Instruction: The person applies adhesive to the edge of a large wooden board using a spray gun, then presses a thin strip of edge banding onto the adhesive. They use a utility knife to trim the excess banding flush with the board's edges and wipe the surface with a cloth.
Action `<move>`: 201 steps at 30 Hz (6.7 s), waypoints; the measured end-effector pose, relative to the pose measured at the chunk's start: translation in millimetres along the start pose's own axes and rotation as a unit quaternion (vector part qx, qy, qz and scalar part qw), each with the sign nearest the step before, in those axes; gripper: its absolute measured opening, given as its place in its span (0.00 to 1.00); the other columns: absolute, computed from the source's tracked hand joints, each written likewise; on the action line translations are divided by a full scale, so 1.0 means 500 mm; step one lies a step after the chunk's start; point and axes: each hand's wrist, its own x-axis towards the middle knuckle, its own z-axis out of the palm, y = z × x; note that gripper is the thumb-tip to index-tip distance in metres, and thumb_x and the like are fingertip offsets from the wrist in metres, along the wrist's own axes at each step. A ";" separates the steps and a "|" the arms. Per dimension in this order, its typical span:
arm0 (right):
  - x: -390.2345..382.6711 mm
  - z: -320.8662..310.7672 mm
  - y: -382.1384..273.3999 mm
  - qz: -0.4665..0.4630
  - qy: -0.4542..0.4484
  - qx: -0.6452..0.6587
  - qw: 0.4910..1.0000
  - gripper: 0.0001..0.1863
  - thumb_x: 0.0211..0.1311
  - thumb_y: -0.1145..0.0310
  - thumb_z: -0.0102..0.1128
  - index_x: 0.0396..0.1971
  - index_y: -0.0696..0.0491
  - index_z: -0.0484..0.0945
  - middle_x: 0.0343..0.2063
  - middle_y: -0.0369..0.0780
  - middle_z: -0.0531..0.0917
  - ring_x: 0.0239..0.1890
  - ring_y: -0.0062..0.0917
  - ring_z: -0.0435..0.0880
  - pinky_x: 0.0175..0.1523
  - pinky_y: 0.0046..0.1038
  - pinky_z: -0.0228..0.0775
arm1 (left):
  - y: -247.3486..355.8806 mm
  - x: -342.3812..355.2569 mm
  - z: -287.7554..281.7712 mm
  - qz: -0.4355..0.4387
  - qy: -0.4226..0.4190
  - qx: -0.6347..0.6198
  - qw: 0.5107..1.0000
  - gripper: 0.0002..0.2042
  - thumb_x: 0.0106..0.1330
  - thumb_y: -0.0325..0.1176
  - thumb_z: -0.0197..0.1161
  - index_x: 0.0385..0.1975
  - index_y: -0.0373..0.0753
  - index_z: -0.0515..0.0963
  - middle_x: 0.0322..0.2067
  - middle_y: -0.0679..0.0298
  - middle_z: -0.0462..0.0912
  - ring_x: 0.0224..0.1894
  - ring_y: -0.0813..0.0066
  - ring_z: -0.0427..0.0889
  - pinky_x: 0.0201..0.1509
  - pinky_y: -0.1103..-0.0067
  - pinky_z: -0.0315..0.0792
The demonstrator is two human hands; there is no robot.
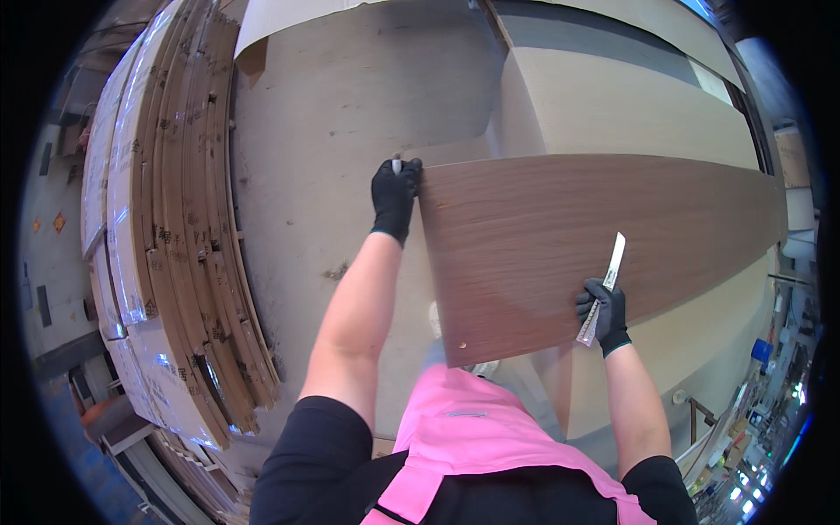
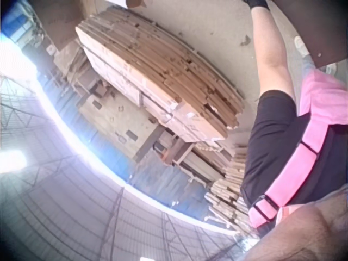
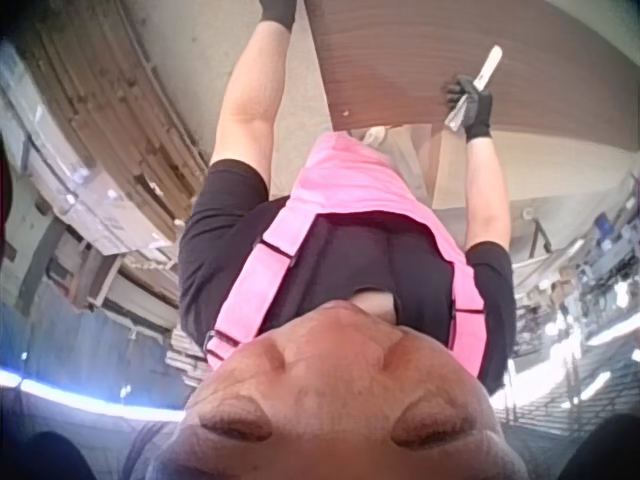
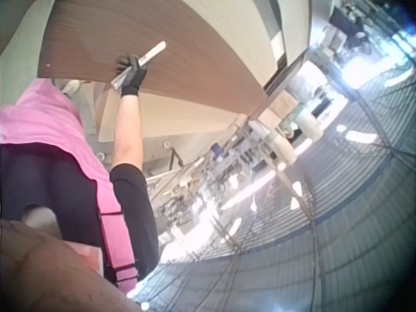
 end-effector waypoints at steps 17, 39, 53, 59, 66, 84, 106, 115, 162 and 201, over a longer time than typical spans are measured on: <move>0.000 0.007 0.002 0.042 -0.032 0.009 0.999 0.08 0.60 0.69 0.54 0.23 0.45 0.67 0.14 0.32 0.66 0.11 0.15 0.62 0.14 0.17 0.53 | -0.180 -0.540 -0.152 -0.115 -0.165 0.120 0.972 0.10 0.60 0.36 0.65 0.27 0.39 0.72 0.19 0.70 0.72 0.19 0.83 0.69 0.24 0.82 0.66; 0.017 -0.006 0.014 0.047 -0.038 0.039 0.997 0.07 0.61 0.71 0.55 0.25 0.46 0.68 0.14 0.31 0.65 0.12 0.16 0.63 0.15 0.17 0.54 | -0.018 -0.339 0.051 0.048 -0.394 0.061 0.916 0.11 0.66 0.37 0.54 0.35 0.35 0.76 0.31 0.58 0.81 0.31 0.65 0.81 0.36 0.74 0.73; -0.007 -0.024 0.006 -0.033 -0.088 0.018 0.995 0.09 0.61 0.66 0.58 0.35 0.56 0.72 0.22 0.43 0.79 0.19 0.23 0.79 0.23 0.24 0.72 | 0.020 -0.059 0.362 -0.071 -0.292 -0.187 0.935 0.09 0.67 0.36 0.54 0.33 0.37 0.72 0.31 0.56 0.81 0.30 0.65 0.82 0.32 0.71 0.79; -0.019 -0.021 0.048 -0.085 -0.086 0.083 0.989 0.12 0.62 0.66 0.58 0.40 0.56 0.73 0.28 0.43 0.81 0.26 0.24 0.82 0.31 0.25 0.75 | -0.039 -0.135 0.243 -0.069 -0.319 -0.183 0.927 0.07 0.66 0.34 0.56 0.33 0.38 0.71 0.29 0.55 0.80 0.33 0.60 0.83 0.39 0.65 0.80; -0.134 -0.119 0.215 -0.073 -0.136 0.160 0.975 0.13 0.61 0.70 0.59 0.44 0.59 0.73 0.32 0.44 0.82 0.31 0.28 0.84 0.36 0.28 0.77 | -0.122 -0.401 -0.013 -0.081 -0.310 -0.064 0.945 0.09 0.64 0.34 0.54 0.35 0.34 0.73 0.32 0.51 0.83 0.34 0.60 0.84 0.41 0.68 0.79; -0.650 -0.766 0.565 -0.168 -0.032 0.180 0.969 0.14 0.58 0.66 0.63 0.42 0.55 0.77 0.27 0.35 0.81 0.21 0.13 0.73 0.27 0.17 0.67 | -0.233 -1.224 0.276 0.413 -0.667 0.347 0.514 0.13 0.65 0.42 0.58 0.36 0.38 0.78 0.23 0.61 0.80 0.23 0.73 0.79 0.29 0.76 0.72; -1.126 -1.306 1.366 -0.041 0.772 0.511 0.376 0.09 0.54 0.66 0.55 0.21 0.56 0.74 0.14 0.39 0.77 0.12 0.22 0.76 0.16 0.24 0.65 | -0.424 -1.529 0.711 0.590 -0.692 0.412 0.062 0.11 0.64 0.40 0.55 0.35 0.41 0.79 0.35 0.58 0.83 0.37 0.56 0.81 0.40 0.67 0.75; -1.118 -1.636 1.667 0.244 0.791 0.108 0.551 0.17 0.56 0.57 0.55 0.39 0.53 0.79 0.38 0.48 0.81 0.42 0.40 0.80 0.47 0.39 0.71 | -0.458 -1.552 0.480 0.189 -0.643 0.585 0.457 0.11 0.63 0.39 0.57 0.37 0.38 0.79 0.33 0.61 0.83 0.38 0.65 0.81 0.43 0.75 0.74; -0.254 0.023 0.444 -0.113 0.039 0.064 0.991 0.02 0.56 0.72 0.58 0.28 0.52 0.76 0.18 0.36 0.78 0.15 0.21 0.76 0.18 0.23 0.65 | -0.339 -0.712 -0.809 0.149 -0.289 0.519 0.791 0.16 0.61 0.42 0.56 0.44 0.39 0.77 0.40 0.51 0.81 0.44 0.52 0.79 0.48 0.66 0.73; -0.359 0.428 0.322 0.152 0.437 0.276 0.842 0.10 0.59 0.68 0.60 0.33 0.61 0.77 0.25 0.44 0.82 0.19 0.23 0.80 0.24 0.23 0.72 | 0.012 -0.248 0.605 0.589 -0.732 0.173 0.298 0.31 0.57 0.48 0.59 0.58 0.35 0.67 0.61 0.52 0.65 0.67 0.57 0.57 0.73 0.65 0.45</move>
